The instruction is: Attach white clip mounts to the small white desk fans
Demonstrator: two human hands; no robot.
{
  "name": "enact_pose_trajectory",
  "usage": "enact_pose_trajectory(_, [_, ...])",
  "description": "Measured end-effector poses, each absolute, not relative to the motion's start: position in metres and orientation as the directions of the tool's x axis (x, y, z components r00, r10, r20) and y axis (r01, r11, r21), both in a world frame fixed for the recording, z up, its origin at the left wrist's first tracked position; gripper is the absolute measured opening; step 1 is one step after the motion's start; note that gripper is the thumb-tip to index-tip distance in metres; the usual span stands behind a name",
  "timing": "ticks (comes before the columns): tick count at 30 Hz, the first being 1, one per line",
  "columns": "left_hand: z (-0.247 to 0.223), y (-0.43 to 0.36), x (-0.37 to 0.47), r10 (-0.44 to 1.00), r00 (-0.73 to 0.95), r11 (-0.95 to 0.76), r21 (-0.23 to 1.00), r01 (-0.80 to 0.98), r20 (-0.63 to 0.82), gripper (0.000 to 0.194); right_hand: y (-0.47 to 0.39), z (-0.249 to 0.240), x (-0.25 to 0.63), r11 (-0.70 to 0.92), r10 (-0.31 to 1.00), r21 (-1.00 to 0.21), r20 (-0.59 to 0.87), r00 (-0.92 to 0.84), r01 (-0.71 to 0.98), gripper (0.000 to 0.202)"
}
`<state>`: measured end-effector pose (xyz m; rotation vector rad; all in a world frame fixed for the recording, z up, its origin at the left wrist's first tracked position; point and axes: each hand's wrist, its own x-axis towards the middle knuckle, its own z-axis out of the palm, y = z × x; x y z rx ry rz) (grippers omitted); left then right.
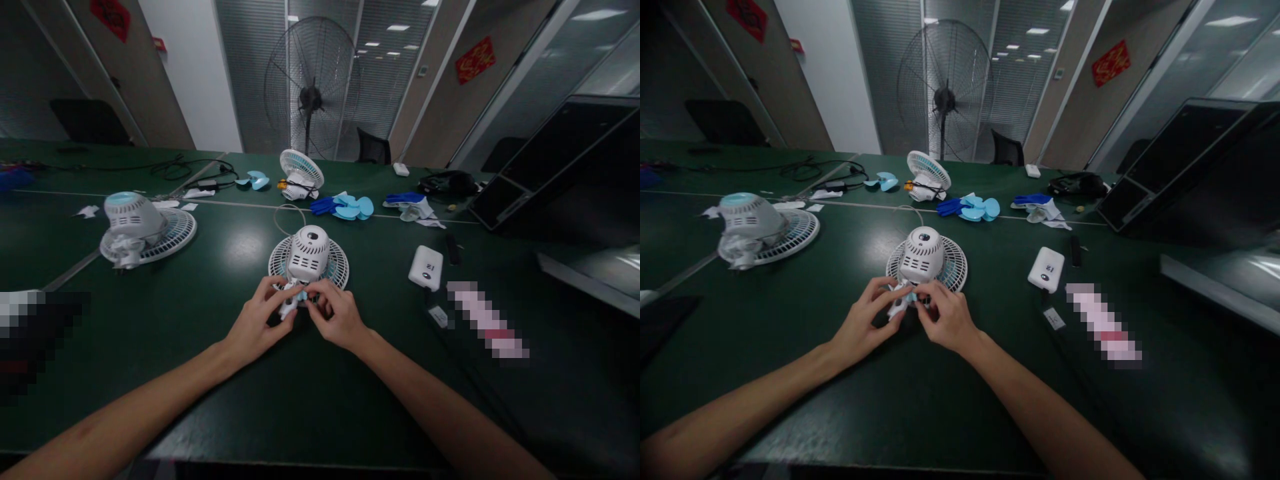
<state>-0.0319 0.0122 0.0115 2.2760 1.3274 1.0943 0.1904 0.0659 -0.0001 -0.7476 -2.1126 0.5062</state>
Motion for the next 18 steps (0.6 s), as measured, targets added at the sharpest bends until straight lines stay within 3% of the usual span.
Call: enact_pose_trajectory(18, [0.0101, 0.0127, -0.0338, 0.841, 0.279, -0.527, 0.586, 0.616, 0.463, 0.047, 0.0655, 0.0029, 0.1906, 0.728, 0.680, -0.596, 0.560, -0.474, 0.340, 0.023])
